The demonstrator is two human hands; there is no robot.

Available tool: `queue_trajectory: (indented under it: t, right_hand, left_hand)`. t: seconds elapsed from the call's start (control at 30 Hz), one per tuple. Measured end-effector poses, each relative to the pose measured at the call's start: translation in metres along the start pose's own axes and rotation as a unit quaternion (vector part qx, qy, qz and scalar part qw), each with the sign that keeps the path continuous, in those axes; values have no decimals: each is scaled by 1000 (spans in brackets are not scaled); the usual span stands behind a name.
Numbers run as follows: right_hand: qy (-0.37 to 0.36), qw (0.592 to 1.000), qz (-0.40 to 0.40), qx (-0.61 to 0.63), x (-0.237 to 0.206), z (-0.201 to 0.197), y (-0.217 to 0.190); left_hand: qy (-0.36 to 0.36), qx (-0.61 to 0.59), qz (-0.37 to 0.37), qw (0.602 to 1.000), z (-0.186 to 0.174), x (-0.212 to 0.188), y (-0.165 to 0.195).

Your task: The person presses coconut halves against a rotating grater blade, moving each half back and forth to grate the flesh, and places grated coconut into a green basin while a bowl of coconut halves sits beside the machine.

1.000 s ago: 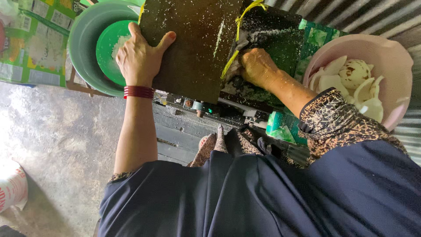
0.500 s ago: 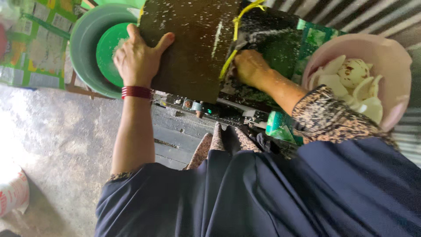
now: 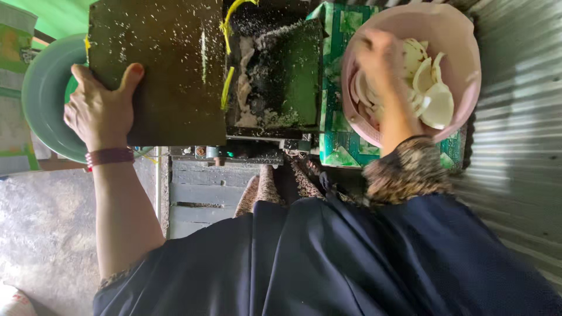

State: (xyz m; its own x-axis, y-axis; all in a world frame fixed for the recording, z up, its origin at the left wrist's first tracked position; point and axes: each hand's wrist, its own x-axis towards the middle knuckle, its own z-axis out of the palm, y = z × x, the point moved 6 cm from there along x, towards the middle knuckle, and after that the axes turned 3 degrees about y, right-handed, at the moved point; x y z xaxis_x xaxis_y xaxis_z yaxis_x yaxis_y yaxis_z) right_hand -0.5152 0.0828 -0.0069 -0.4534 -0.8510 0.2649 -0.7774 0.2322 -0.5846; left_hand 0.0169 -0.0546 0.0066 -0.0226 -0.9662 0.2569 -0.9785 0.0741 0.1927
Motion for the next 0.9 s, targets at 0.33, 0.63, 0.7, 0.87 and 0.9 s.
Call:
queue_trajectory:
  t: [0.33,0.63,0.7,0.87,0.9]
  right_hand:
    - [-265,933,199,-141,-31,23,87]
    - [-140,824,257,486,-21,-66,89]
    - [-161,754,181,611,-13,-66,52]
    - [-306,845,-65,435,0,16,-71]
    - [-316,843,-70,429,-1,42,-92]
  left_hand:
    - [41,20,3,999,-13,-4,11]
    - [43,-34,-26,998,-19,-5,21]
    - [42,-41,-28,998,-20,-5,22]
    - [26,-57,-37,997,-22,-5,22]
    - [21,-62,-38,997,-22,-5,22]
